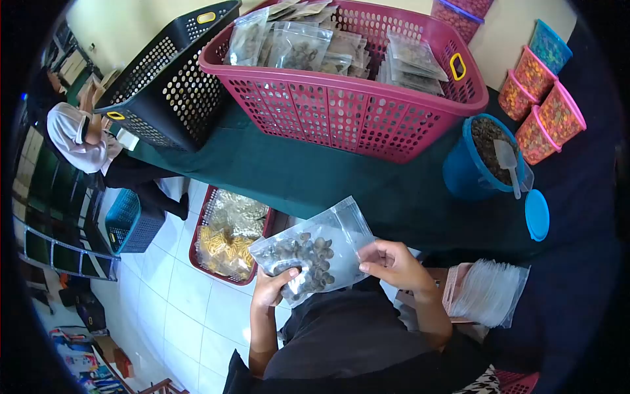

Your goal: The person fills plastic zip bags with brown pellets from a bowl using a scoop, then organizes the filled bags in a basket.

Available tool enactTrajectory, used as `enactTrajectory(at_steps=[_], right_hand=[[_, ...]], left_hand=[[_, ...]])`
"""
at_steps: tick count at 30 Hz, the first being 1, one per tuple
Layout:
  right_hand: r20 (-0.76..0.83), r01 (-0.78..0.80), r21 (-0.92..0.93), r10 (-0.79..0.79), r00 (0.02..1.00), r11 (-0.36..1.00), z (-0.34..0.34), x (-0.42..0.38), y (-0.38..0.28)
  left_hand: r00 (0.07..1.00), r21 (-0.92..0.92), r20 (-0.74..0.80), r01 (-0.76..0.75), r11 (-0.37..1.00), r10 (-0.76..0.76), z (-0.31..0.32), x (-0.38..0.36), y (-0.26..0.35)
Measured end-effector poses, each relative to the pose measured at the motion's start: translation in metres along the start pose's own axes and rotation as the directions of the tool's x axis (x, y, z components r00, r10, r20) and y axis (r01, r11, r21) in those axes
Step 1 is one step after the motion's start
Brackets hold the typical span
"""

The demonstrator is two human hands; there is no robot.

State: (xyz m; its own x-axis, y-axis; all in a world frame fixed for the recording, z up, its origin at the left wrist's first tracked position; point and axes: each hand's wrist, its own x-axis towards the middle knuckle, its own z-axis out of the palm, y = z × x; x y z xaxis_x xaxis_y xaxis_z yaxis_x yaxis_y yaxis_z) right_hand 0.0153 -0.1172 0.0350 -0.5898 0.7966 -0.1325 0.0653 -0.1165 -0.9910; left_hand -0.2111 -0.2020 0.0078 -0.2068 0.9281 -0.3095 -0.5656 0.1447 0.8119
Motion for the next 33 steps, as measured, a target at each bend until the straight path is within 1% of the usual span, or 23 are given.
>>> enactTrajectory(at_steps=[1, 2, 4, 6, 8, 9, 11, 12, 14, 17, 19, 21, 22, 24, 25, 27, 28, 30, 33], right_hand=[[0.028, -0.003, 0.089, 0.001, 1.0, 0.996, -0.001, 0.002, -0.003], [0.045, -0.048, 0.109, 0.043, 0.998, 0.993, -0.001, 0.003, -0.008], [0.03, -0.033, 0.109, 0.03, 0.999, 0.993, 0.001, 0.004, 0.0], [0.017, -0.013, 0.103, 0.011, 1.0, 0.995, 0.004, 0.007, 0.007], [-0.073, 0.025, 0.061, -0.021, 0.997, 0.998, 0.01, 0.005, 0.013], [-0.072, 0.025, 0.061, -0.021, 0.997, 0.998, 0.009, 0.005, 0.012], [-0.008, -0.034, -0.01, 0.033, 0.999, 0.999, 0.003, 0.003, 0.011], [-0.012, -0.034, -0.008, 0.034, 0.999, 0.999, -0.001, 0.004, 0.009], [0.125, -0.063, 0.101, 0.05, 0.991, 0.993, -0.009, 0.007, 0.004], [0.102, -0.098, 0.14, 0.084, 0.991, 0.985, -0.011, 0.009, 0.002], [0.109, -0.072, 0.165, 0.055, 0.993, 0.984, -0.011, 0.01, 0.008], [0.039, -0.096, 0.142, 0.091, 0.995, 0.985, -0.008, 0.009, 0.011], [0.038, -0.096, 0.144, 0.092, 0.995, 0.985, -0.007, 0.009, 0.013], [0.018, -0.039, 0.122, 0.037, 0.999, 0.992, -0.006, 0.009, 0.017], [0.016, -0.04, 0.123, 0.038, 0.999, 0.992, -0.007, 0.008, 0.016], [0.089, -0.043, 0.064, 0.037, 0.995, 0.997, -0.012, 0.007, 0.01], [0.086, -0.043, 0.065, 0.038, 0.996, 0.997, -0.012, 0.006, 0.008], [0.038, -0.016, 0.193, 0.009, 0.999, 0.981, -0.014, 0.004, 0.006], [0.009, -0.028, 0.202, 0.027, 1.0, 0.979, -0.018, -0.001, 0.006]], left_hand=[[1.0, 0.005, 0.004, 0.005, 1.0, -0.005, -0.001, 0.0, -0.001], [1.0, -0.011, -0.001, 0.015, 1.0, -0.015, -0.002, 0.0, -0.003], [1.0, -0.026, -0.007, 0.026, 0.999, -0.026, -0.001, -0.002, -0.003], [1.0, 0.019, 0.011, 0.003, 1.0, -0.004, 0.003, -0.003, 0.002], [1.0, 0.033, 0.007, 0.0, 0.999, 0.0, 0.004, -0.003, 0.003], [1.0, 0.048, 0.003, -0.002, 0.999, 0.002, 0.004, -0.003, 0.004], [1.0, 0.051, 0.018, -0.007, 0.999, 0.006, 0.005, -0.003, 0.004], [0.999, 0.054, 0.032, -0.012, 0.998, 0.01, 0.006, -0.003, 0.004], [0.999, 0.059, 0.032, -0.007, 0.998, 0.005, 0.006, -0.002, 0.002], [0.999, 0.065, 0.051, -0.014, 0.998, 0.01, 0.01, -0.001, -0.001], [0.997, 0.067, 0.071, -0.025, 0.997, 0.021, 0.013, -0.001, -0.003], [0.998, 0.097, 0.055, -0.026, 0.995, 0.021, 0.014, -0.001, -0.004], [0.998, 0.059, 0.052, -0.026, 0.998, 0.023, 0.014, -0.001, -0.005], [0.998, 0.056, 0.056, -0.008, 0.998, 0.004, 0.013, -0.001, -0.005], [0.998, 0.052, 0.06, 0.008, 0.999, -0.012, 0.012, -0.001, -0.005], [0.998, 0.053, 0.061, 0.01, 0.999, -0.013, 0.012, -0.002, -0.006], [0.998, 0.052, 0.059, 0.01, 0.999, -0.013, 0.012, -0.002, -0.007], [0.997, 0.073, 0.081, 0.014, 0.997, -0.02, 0.015, -0.002, -0.006], [0.993, 0.108, 0.106, 0.036, 0.994, -0.047, 0.022, 0.001, -0.007]])
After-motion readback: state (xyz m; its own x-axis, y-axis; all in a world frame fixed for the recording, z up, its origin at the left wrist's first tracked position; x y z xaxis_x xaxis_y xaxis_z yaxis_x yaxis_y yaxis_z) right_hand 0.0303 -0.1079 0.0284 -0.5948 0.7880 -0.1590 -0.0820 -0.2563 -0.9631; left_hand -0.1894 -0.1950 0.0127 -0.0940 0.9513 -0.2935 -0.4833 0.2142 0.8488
